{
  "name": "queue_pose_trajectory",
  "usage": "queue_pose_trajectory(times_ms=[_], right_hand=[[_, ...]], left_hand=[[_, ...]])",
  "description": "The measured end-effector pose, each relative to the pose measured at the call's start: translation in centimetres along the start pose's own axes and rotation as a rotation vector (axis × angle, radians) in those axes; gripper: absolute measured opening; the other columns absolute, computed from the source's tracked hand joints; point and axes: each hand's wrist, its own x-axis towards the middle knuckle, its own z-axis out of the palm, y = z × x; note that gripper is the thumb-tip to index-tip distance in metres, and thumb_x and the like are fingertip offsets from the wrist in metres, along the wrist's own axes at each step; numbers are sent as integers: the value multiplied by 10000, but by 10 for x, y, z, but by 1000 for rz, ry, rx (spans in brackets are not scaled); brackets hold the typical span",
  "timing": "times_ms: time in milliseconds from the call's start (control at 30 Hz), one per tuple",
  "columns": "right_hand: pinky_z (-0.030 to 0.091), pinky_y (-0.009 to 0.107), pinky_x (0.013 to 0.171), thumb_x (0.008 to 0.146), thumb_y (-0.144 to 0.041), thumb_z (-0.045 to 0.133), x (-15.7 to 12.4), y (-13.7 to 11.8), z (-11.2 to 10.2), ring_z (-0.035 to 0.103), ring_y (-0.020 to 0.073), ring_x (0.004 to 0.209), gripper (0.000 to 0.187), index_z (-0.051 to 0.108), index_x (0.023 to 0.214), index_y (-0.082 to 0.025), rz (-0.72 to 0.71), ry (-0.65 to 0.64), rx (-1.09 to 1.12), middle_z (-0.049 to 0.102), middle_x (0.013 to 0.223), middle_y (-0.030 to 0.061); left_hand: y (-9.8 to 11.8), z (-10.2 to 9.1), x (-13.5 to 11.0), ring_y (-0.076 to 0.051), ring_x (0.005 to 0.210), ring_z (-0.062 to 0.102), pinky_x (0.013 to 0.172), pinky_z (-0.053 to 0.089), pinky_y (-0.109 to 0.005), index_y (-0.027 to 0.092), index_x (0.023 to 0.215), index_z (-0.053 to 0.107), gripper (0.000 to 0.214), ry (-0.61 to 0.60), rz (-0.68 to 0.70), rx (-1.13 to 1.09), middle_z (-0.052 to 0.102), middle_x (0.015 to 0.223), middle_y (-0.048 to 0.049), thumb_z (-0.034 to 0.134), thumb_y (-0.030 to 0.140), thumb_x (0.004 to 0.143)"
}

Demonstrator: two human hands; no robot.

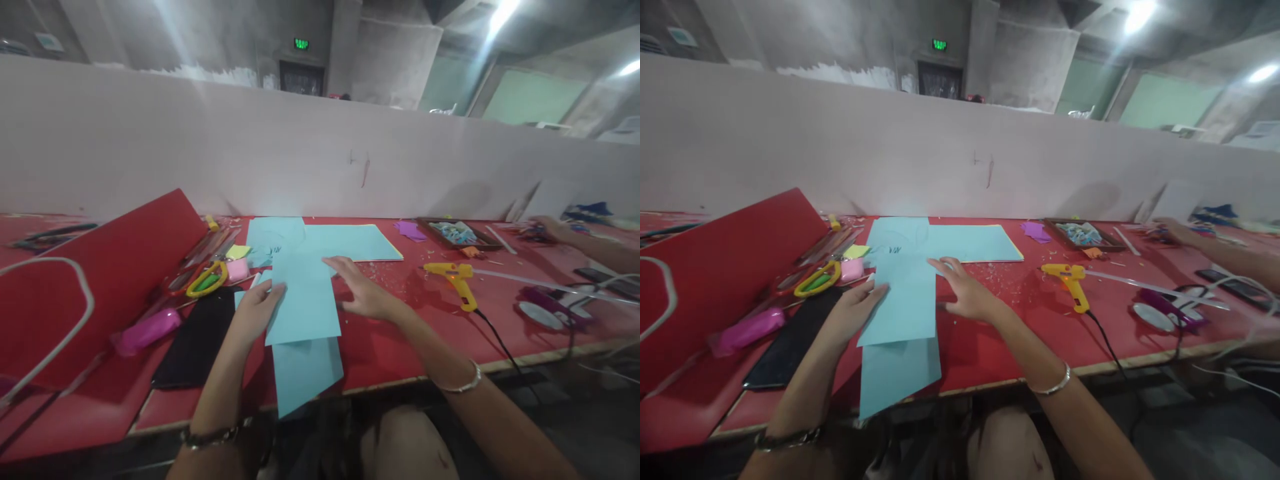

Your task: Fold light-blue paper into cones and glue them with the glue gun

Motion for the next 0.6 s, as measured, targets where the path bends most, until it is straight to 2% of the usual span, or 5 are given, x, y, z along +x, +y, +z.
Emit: queue_pose_trajectory(times_ms=[167, 233, 400, 500, 600], right_hand=[[380, 360, 948, 775, -88, 443, -1, 0, 11, 453, 165, 1064, 458, 514, 1195, -257, -53, 93, 22, 310, 1302, 67], [383, 355, 940, 771, -41, 405, 5, 6, 18, 470, 149, 1008, 410, 608, 1074, -227, -66, 152, 38, 344, 1266, 67], [413, 341, 880, 771, -4, 368, 13, 28, 30, 500, 124, 886, 414, 666, 962, -219, -62, 212, 110, 396, 1216, 63], [394, 330, 894, 776, -53, 420, 10, 40, 32, 500, 133, 895, 346, 680, 933, -219, 0, 238, 144, 420, 1191, 60], [389, 314, 885, 755, -115, 491, 9, 50, 35, 505, 149, 915, 254, 695, 868, -214, 154, 250, 194, 454, 1147, 50]], left_hand=[[-1, 6, 1, -185, 610, 591, 519, 437, -262, 132, 886, 622, 516, -21, 29, 46, 676, 736, -51, 578, 563, 605], [-5, 7, 3, -194, 644, 600, 546, 444, -270, 131, 923, 614, 497, -10, 73, 103, 675, 781, -63, 561, 532, 634], [-12, 7, 5, -169, 529, 543, 509, 390, -257, 147, 1088, 540, 477, 102, 130, 376, 600, 586, 3, 491, 442, 717], [-10, 3, 3, -164, 606, 558, 578, 402, -261, 181, 1083, 536, 417, 133, 204, 494, 632, 721, -19, 449, 427, 757], [-3, -11, -2, -165, 667, 574, 630, 411, -260, 203, 973, 585, 343, 155, 219, 571, 650, 853, -40, 436, 426, 759]])
